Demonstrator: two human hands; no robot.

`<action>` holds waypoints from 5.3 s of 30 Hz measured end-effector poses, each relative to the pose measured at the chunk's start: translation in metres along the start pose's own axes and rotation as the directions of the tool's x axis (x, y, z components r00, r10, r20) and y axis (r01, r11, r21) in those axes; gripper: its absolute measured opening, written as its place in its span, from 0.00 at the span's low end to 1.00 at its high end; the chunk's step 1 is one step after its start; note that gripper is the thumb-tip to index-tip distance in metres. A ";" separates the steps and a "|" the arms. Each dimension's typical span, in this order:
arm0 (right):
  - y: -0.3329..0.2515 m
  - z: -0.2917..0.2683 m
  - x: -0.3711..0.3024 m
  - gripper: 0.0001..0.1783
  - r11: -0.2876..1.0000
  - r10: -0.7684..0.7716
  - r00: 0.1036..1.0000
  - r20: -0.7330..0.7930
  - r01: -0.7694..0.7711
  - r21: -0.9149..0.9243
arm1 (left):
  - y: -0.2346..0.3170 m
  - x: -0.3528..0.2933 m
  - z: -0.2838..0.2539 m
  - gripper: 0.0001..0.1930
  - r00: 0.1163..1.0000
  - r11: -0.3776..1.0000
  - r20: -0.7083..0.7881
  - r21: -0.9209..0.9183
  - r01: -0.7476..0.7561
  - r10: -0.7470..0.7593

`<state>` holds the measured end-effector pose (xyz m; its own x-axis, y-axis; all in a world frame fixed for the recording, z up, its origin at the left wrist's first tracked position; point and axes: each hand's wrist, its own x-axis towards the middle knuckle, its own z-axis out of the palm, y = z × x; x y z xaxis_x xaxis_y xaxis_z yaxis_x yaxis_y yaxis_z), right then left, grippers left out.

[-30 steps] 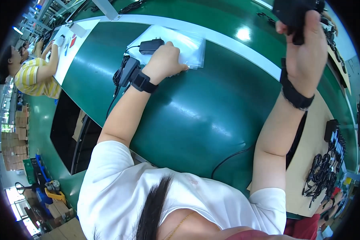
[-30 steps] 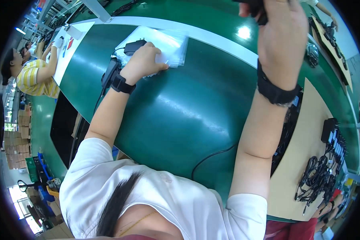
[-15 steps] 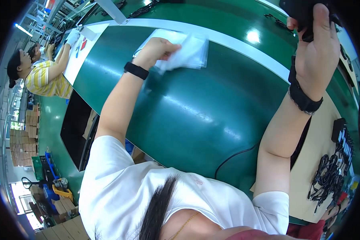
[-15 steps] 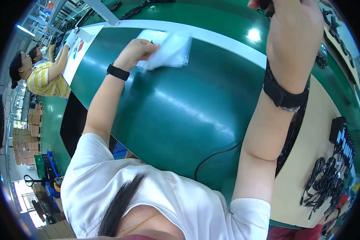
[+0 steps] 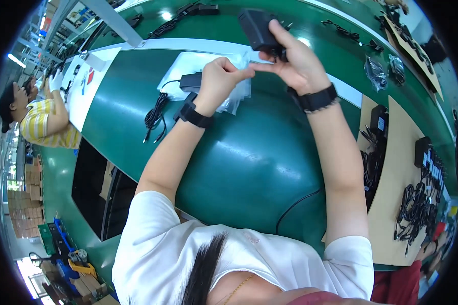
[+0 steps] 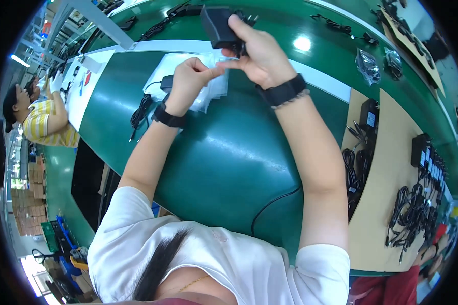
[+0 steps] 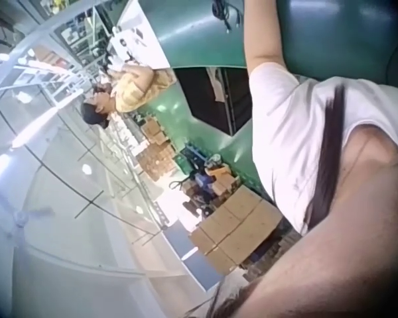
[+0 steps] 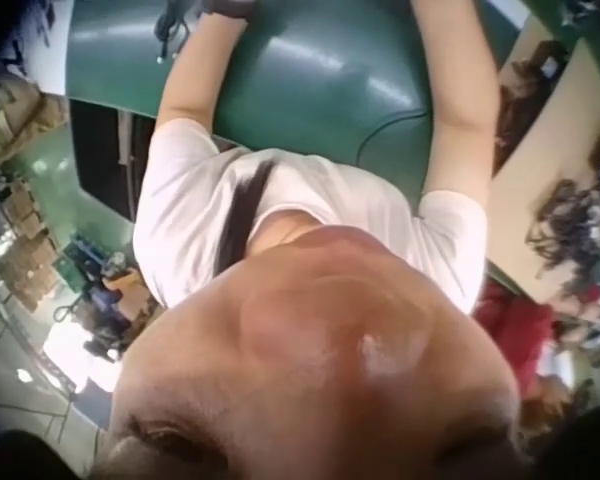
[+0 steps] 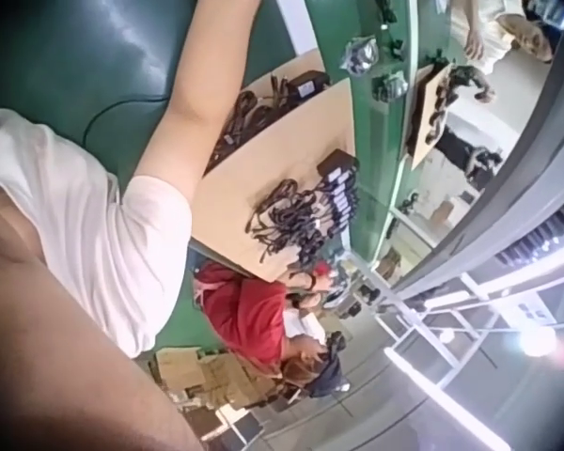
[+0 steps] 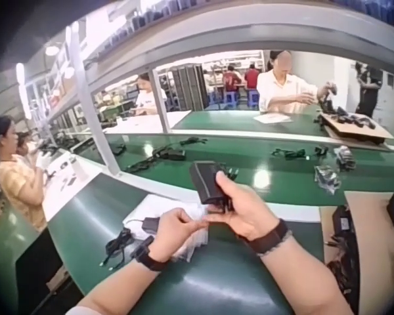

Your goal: The person packages power adapters by hand, picking up an adapter and its cord, wrapping the cord around the adapter body, and sliding the unit into a plastic bag. This process is repeated for several units throughout the video.

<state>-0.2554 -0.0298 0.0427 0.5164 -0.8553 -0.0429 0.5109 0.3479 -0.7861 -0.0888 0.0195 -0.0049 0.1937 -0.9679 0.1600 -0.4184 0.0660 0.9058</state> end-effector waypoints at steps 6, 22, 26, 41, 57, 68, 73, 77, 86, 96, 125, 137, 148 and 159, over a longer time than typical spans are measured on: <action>0.036 -0.013 0.022 0.19 0.994 0.092 0.986 -0.136 -0.083 0.068 | -0.014 -0.005 0.008 0.21 0.995 0.994 0.052 0.058 -0.090 0.087; 0.043 0.014 -0.005 0.26 -0.181 -0.308 0.881 0.359 0.316 -0.931 | 0.002 0.012 -0.036 0.11 0.978 0.819 -0.067 -0.560 0.126 -0.197; 0.057 0.026 -0.013 0.21 -0.373 -0.207 0.877 0.434 0.339 -0.863 | 0.013 0.010 -0.035 0.11 0.992 0.932 -0.104 -0.362 0.022 -0.064; 0.035 0.031 0.000 0.09 0.967 -0.161 0.957 -0.241 0.104 -0.232 | 0.048 -0.022 -0.014 0.06 0.883 0.889 -0.112 0.023 -0.457 0.457; 0.031 0.009 0.004 0.28 -0.253 -0.701 0.366 0.612 0.675 -0.693 | 0.085 -0.028 0.004 0.03 0.564 0.642 -0.316 0.270 -0.718 0.763; -0.023 0.039 -0.003 0.16 0.860 -0.425 0.904 0.036 0.416 -0.296 | 0.092 -0.012 -0.044 0.14 0.571 0.719 -0.440 0.382 -0.580 0.694; -0.019 0.045 -0.008 0.14 0.804 -0.285 0.935 0.212 0.353 -0.478 | 0.088 0.032 -0.113 0.35 0.948 0.960 -0.199 -0.078 -0.268 0.248; -0.010 0.060 -0.009 0.18 0.735 -0.338 0.902 0.269 0.431 -0.523 | 0.077 0.019 -0.078 0.22 0.926 0.822 0.263 -0.563 -0.080 0.270; 0.019 0.054 -0.002 0.23 0.326 -0.631 0.737 0.244 0.537 -0.778 | 0.058 0.000 -0.021 0.24 0.988 0.573 -0.012 -0.813 -0.100 0.156; 0.021 0.024 0.013 0.17 -0.145 -0.672 0.536 0.511 0.581 -0.801 | 0.062 -0.009 -0.024 0.15 0.960 0.498 0.174 -0.866 0.042 0.221; 0.002 0.031 -0.001 0.10 0.551 -0.587 0.774 0.237 0.596 -0.584 | 0.036 0.024 -0.048 0.15 0.971 -0.084 0.230 -0.968 0.235 0.066; -0.004 0.045 -0.003 0.34 0.339 -0.840 0.465 0.281 0.853 -0.397 | 0.054 0.008 -0.037 0.17 0.921 -0.086 0.268 -0.949 0.303 0.282; 0.018 0.060 -0.014 0.14 0.915 -0.404 0.915 0.009 0.404 -0.013 | 0.046 -0.003 -0.010 0.15 0.966 0.181 0.135 -0.979 0.096 0.222; 0.008 0.025 0.004 0.07 -0.033 -0.884 0.361 0.298 0.587 -0.809 | 0.039 0.010 -0.009 0.47 0.982 0.611 0.077 -0.791 -0.044 0.170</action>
<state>-0.2318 -0.0209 0.0511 -0.0605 -0.5018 0.8628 -0.2696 -0.8241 -0.4982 -0.0950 0.0149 0.0357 0.0507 -0.9584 0.2809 0.4379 0.2742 0.8562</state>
